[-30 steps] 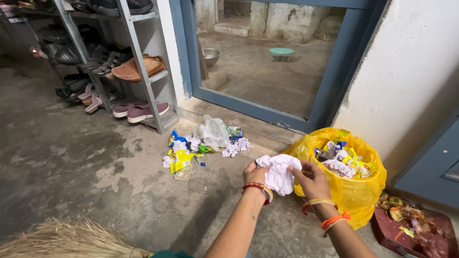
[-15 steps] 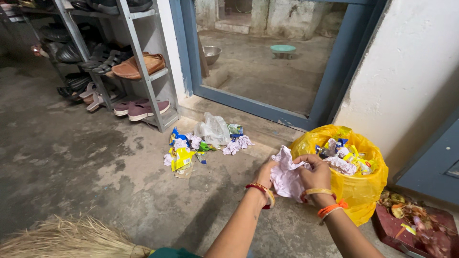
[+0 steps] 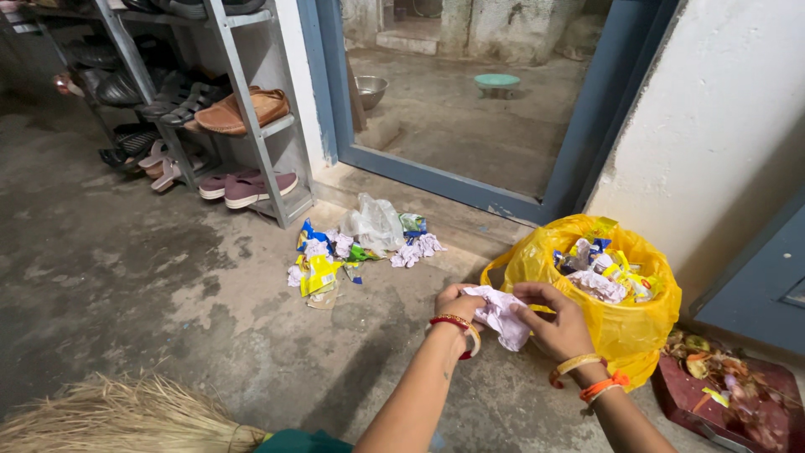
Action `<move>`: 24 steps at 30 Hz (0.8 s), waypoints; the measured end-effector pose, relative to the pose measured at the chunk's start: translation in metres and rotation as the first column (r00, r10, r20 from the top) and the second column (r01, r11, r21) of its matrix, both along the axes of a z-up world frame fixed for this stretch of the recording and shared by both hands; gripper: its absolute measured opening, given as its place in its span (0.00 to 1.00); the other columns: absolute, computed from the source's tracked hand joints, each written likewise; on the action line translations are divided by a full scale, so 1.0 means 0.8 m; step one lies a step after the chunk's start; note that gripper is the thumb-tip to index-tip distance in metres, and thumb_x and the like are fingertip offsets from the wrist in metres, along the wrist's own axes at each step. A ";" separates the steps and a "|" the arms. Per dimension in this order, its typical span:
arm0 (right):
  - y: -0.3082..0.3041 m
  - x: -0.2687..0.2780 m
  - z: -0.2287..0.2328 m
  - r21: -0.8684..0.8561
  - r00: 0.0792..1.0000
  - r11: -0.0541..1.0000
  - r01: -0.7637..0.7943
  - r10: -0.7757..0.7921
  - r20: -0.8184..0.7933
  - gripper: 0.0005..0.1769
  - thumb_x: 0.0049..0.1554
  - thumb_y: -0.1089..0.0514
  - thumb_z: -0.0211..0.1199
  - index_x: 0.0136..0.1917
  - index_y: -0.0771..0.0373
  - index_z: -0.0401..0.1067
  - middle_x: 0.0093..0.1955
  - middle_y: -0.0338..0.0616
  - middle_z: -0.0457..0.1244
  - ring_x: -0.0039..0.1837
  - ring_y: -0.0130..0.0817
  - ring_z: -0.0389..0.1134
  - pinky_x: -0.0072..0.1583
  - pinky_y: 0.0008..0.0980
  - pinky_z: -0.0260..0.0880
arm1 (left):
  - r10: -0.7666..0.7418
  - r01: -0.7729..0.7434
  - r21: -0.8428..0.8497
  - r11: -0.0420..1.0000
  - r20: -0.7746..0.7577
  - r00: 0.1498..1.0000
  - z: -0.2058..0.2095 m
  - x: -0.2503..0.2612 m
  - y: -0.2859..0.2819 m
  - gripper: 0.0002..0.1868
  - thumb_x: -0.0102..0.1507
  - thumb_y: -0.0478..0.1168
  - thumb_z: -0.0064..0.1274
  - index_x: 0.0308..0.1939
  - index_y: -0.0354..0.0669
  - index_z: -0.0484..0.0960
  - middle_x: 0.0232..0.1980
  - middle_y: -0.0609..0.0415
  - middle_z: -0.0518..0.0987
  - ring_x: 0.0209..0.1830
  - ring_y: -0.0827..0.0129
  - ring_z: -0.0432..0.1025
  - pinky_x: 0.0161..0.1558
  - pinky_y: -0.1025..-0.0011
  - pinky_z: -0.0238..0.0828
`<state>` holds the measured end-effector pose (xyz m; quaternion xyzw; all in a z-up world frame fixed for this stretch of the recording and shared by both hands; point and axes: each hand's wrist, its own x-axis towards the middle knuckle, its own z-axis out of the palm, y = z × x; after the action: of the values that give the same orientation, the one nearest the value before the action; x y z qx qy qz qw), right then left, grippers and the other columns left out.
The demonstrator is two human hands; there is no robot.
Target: The person picks up crumpled paper and plastic wrappers from the floor and places them into a yellow trash bag. The person handles items one at a time, folding them before disposal.
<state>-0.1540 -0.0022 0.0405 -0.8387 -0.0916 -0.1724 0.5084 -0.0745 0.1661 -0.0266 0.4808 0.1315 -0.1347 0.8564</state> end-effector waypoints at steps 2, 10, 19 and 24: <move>-0.004 0.009 -0.014 0.079 0.989 0.994 0.074 -0.063 -0.136 0.19 0.50 0.58 0.72 0.54 0.63 0.77 0.48 0.44 0.72 0.50 0.28 0.72 0.53 0.30 0.73 | 0.039 -0.039 0.018 0.999 0.007 0.999 0.001 -0.002 -0.004 0.14 0.56 0.24 0.54 0.45 0.39 0.78 0.42 0.45 0.83 0.35 0.59 0.80 0.33 0.61 0.79; 0.007 0.010 -0.014 -0.049 0.981 0.999 0.016 -0.025 -0.193 0.11 0.50 0.60 0.71 0.47 0.66 0.82 0.40 0.37 0.74 0.42 0.25 0.72 0.48 0.29 0.74 | 0.150 -0.155 0.044 0.987 0.098 0.984 -0.002 -0.004 -0.017 0.12 0.53 0.20 0.53 0.37 0.37 0.78 0.39 0.46 0.80 0.35 0.64 0.77 0.36 0.68 0.75; 0.008 0.037 -0.014 0.446 0.947 0.886 0.125 0.027 -0.320 0.42 0.51 0.46 0.72 0.72 0.66 0.63 0.63 0.52 0.65 0.58 0.34 0.65 0.57 0.34 0.66 | 0.179 -0.182 -0.009 0.983 0.226 0.957 0.025 -0.003 -0.016 0.13 0.52 0.20 0.52 0.35 0.39 0.75 0.37 0.51 0.78 0.34 0.67 0.75 0.33 0.71 0.73; -0.003 0.043 -0.026 0.054 0.991 0.998 -0.030 0.036 -0.130 0.57 0.47 0.49 0.79 0.78 0.67 0.50 0.67 0.55 0.59 0.68 0.36 0.62 0.65 0.36 0.62 | 0.089 -0.090 0.006 0.996 0.104 0.991 0.029 -0.006 -0.018 0.17 0.55 0.22 0.48 0.42 0.46 0.72 0.38 0.54 0.77 0.33 0.67 0.74 0.28 0.69 0.68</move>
<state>-0.1195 -0.0047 0.0196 -0.8330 -0.0675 -0.1111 0.5378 -0.0793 0.1515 -0.0032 0.4854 0.1090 -0.0705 0.8646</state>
